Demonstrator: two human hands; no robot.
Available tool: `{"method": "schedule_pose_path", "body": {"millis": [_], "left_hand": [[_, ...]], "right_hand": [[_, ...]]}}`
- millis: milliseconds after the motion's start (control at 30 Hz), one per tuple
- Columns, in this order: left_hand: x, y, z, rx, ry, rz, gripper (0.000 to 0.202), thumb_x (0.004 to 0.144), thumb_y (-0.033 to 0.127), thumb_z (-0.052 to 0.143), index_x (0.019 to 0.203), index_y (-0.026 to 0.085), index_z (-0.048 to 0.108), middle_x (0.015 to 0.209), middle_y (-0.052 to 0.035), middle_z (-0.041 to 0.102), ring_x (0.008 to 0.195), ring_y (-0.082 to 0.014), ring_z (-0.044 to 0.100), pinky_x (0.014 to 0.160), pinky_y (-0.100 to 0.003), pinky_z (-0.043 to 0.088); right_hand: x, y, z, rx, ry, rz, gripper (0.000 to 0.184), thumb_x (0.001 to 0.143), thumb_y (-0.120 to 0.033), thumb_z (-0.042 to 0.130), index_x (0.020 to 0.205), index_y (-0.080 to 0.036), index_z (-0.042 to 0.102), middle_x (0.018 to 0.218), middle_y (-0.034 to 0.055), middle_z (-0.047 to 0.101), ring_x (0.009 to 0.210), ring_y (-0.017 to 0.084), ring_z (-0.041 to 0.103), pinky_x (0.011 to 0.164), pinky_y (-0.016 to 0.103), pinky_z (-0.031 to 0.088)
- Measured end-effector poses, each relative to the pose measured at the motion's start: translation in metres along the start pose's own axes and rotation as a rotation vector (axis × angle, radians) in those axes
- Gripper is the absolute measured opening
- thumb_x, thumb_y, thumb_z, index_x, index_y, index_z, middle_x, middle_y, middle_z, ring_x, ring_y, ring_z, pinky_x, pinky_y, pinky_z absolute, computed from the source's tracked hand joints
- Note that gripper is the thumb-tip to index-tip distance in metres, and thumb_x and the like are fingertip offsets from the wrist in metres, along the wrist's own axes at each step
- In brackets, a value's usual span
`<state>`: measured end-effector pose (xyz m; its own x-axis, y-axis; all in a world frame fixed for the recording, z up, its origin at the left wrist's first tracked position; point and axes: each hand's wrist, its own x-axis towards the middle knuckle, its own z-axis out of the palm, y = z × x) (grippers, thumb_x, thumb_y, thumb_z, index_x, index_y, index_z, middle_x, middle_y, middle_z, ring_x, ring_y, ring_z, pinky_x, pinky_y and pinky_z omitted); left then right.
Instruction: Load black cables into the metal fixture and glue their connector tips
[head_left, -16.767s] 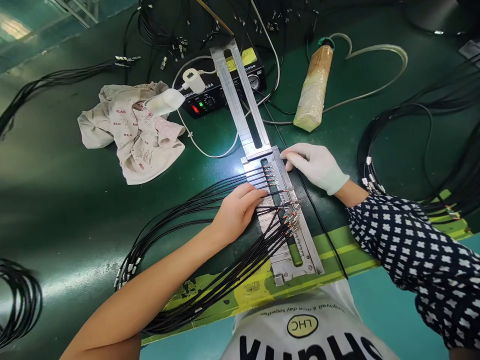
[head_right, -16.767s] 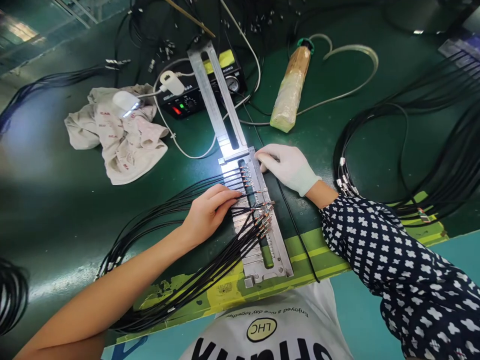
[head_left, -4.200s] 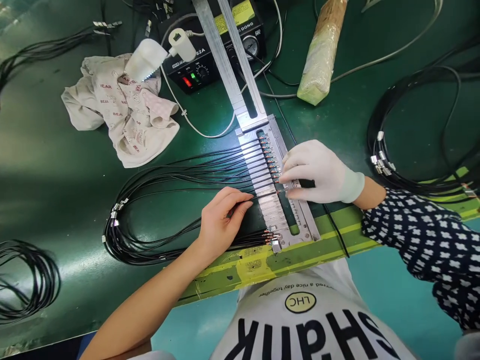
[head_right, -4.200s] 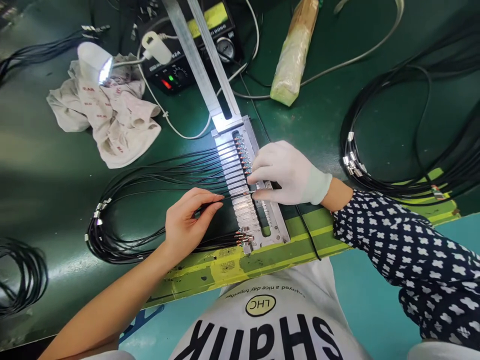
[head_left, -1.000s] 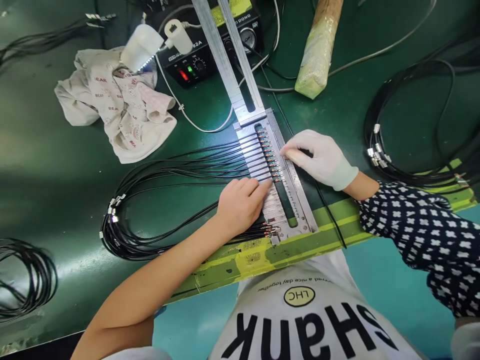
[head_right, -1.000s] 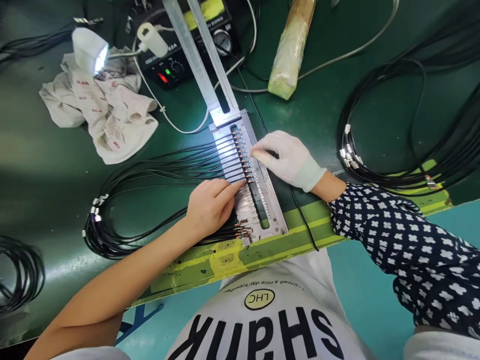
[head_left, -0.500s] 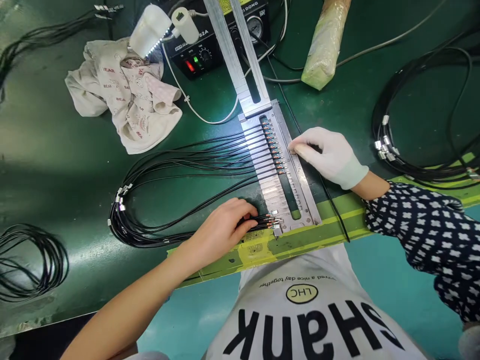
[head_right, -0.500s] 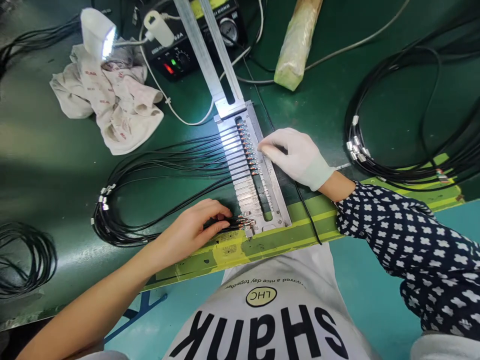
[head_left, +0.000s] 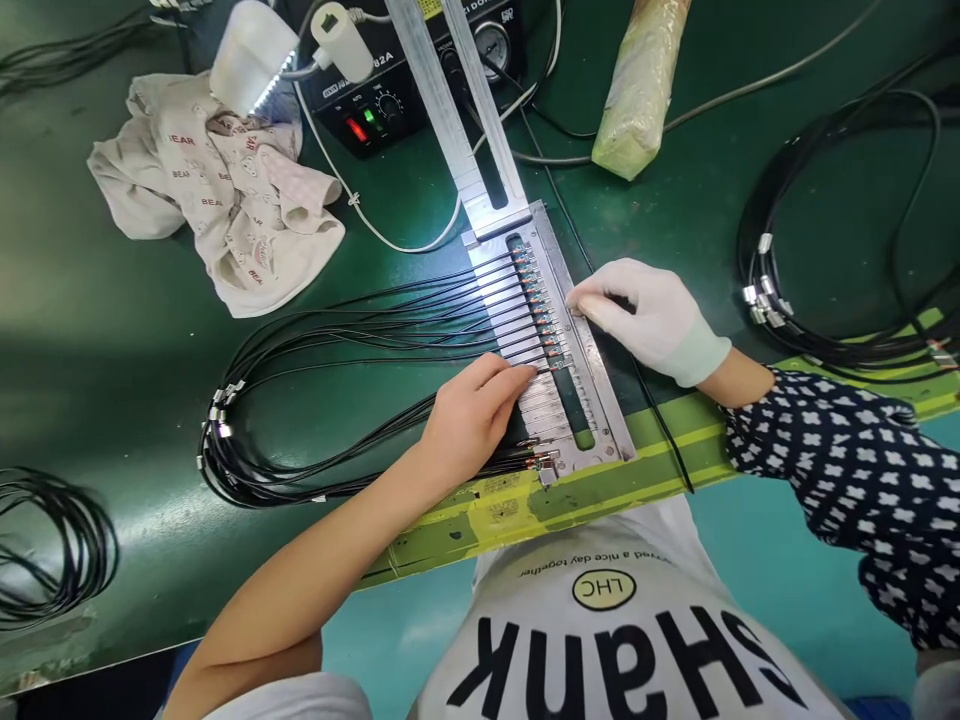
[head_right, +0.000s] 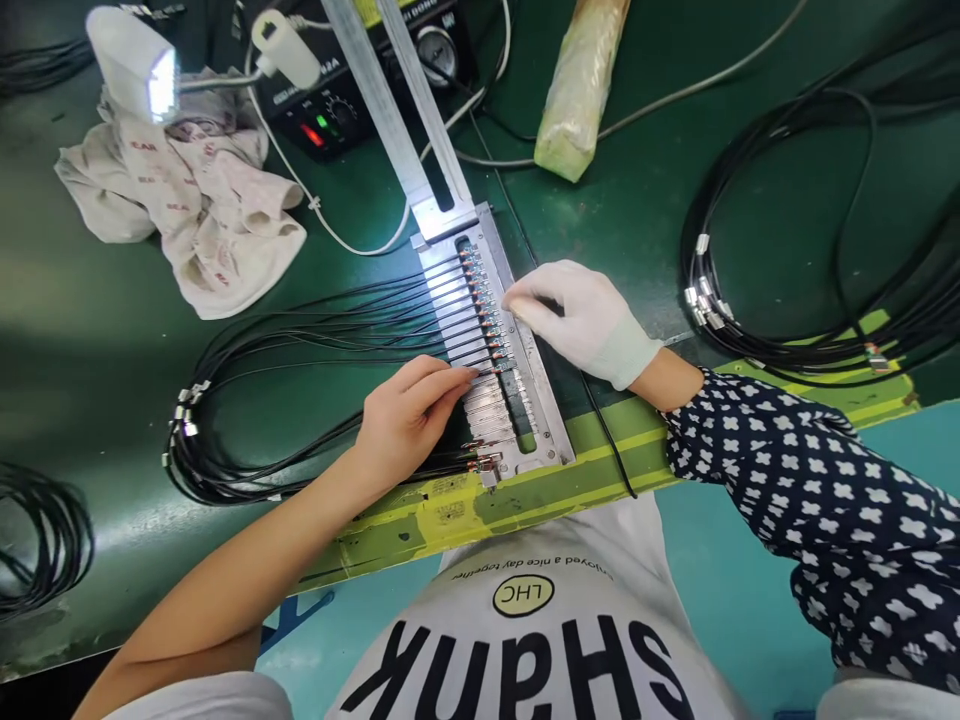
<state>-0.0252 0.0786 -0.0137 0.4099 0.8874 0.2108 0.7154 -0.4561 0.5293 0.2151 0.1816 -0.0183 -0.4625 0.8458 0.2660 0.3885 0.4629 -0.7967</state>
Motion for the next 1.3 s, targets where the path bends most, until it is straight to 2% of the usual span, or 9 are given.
{"method": "schedule_pose_path", "body": {"millis": [167, 333, 533, 733, 867, 1000, 1100, 1200, 1300], "left_hand": [[0.005, -0.005, 0.004, 0.137, -0.043, 0.062, 0.025, 0.1, 0.017, 0.046, 0.117, 0.019, 0.063, 0.097, -0.0061, 0.067, 0.085, -0.014, 0.062, 0.073, -0.025, 0.05], [0.003, -0.012, 0.008, 0.203, -0.011, 0.177, 0.025, 0.097, 0.013, 0.049, 0.12, 0.017, 0.06, 0.1, -0.0088, 0.068, 0.09, -0.0171, 0.061, 0.078, -0.029, 0.05], [-0.012, -0.008, 0.011, 0.294, 0.067, 0.113, 0.034, 0.096, 0.014, 0.051, 0.128, 0.021, 0.06, 0.107, -0.0112, 0.064, 0.098, -0.0221, 0.058, 0.082, -0.036, 0.046], [-0.023, -0.008, 0.01, 0.196, -0.066, 0.112, 0.054, 0.098, 0.011, 0.043, 0.151, 0.02, 0.04, 0.099, -0.0102, 0.063, 0.086, -0.0199, 0.054, 0.075, -0.034, 0.046], [-0.022, -0.005, -0.005, -0.029, -0.13, 0.003, 0.043, 0.101, 0.014, 0.041, 0.143, 0.021, 0.046, 0.104, -0.0088, 0.063, 0.093, -0.0185, 0.056, 0.081, -0.033, 0.048], [-0.034, 0.006, -0.032, -0.185, -0.359, -0.202, 0.025, 0.1, 0.026, 0.05, 0.124, 0.02, 0.053, 0.103, -0.0063, 0.062, 0.094, -0.0179, 0.056, 0.085, -0.033, 0.048], [-0.047, 0.01, -0.043, -0.164, -0.483, -0.234, 0.012, 0.1, 0.027, 0.05, 0.104, 0.02, 0.058, 0.103, -0.0075, 0.06, 0.098, -0.0203, 0.053, 0.087, -0.036, 0.047], [-0.053, 0.009, -0.044, -0.184, -0.459, -0.252, 0.011, 0.1, 0.023, 0.048, 0.098, 0.02, 0.059, 0.099, -0.0064, 0.06, 0.095, -0.0193, 0.054, 0.085, -0.035, 0.047], [-0.049, 0.008, -0.039, -0.228, -0.313, -0.293, 0.01, 0.1, 0.021, 0.049, 0.1, 0.02, 0.059, 0.097, -0.0048, 0.062, 0.092, -0.0165, 0.056, 0.082, -0.031, 0.048]], "right_hand": [[0.002, 0.001, 0.0, 0.003, -0.015, 0.007, 0.021, 0.096, -0.026, 0.056, 0.096, -0.021, 0.076, 0.099, 0.0038, 0.075, 0.097, 0.023, 0.067, 0.092, 0.041, 0.052], [0.005, 0.002, 0.0, 0.015, -0.016, -0.007, 0.02, 0.096, -0.025, 0.056, 0.095, -0.019, 0.076, 0.097, 0.0045, 0.075, 0.095, 0.025, 0.067, 0.09, 0.043, 0.052], [0.006, 0.001, -0.001, 0.02, -0.027, 0.024, 0.02, 0.096, -0.026, 0.056, 0.095, -0.02, 0.075, 0.096, 0.0027, 0.075, 0.094, 0.023, 0.067, 0.09, 0.042, 0.052], [0.008, 0.003, 0.0, 0.01, -0.027, 0.014, 0.02, 0.096, -0.026, 0.056, 0.094, -0.021, 0.076, 0.096, 0.003, 0.075, 0.094, 0.024, 0.068, 0.09, 0.041, 0.052], [0.006, 0.004, 0.0, -0.006, -0.02, 0.012, 0.02, 0.095, -0.027, 0.057, 0.095, -0.021, 0.076, 0.098, 0.003, 0.076, 0.094, 0.024, 0.069, 0.089, 0.042, 0.053], [0.005, 0.005, 0.0, -0.008, -0.019, 0.024, 0.019, 0.094, -0.029, 0.058, 0.095, -0.025, 0.077, 0.097, 0.0018, 0.076, 0.094, 0.024, 0.069, 0.089, 0.042, 0.054], [0.005, 0.005, 0.0, -0.009, -0.013, 0.036, 0.018, 0.093, -0.029, 0.06, 0.092, -0.027, 0.077, 0.095, 0.0006, 0.077, 0.092, 0.024, 0.07, 0.087, 0.042, 0.055], [0.006, 0.005, 0.0, -0.007, -0.011, 0.046, 0.018, 0.093, -0.029, 0.059, 0.093, -0.025, 0.077, 0.095, 0.0008, 0.076, 0.093, 0.024, 0.07, 0.088, 0.041, 0.054], [0.006, 0.005, 0.0, -0.007, -0.018, 0.043, 0.02, 0.093, -0.029, 0.058, 0.094, -0.023, 0.077, 0.097, 0.0016, 0.076, 0.094, 0.023, 0.069, 0.089, 0.04, 0.053]]}}
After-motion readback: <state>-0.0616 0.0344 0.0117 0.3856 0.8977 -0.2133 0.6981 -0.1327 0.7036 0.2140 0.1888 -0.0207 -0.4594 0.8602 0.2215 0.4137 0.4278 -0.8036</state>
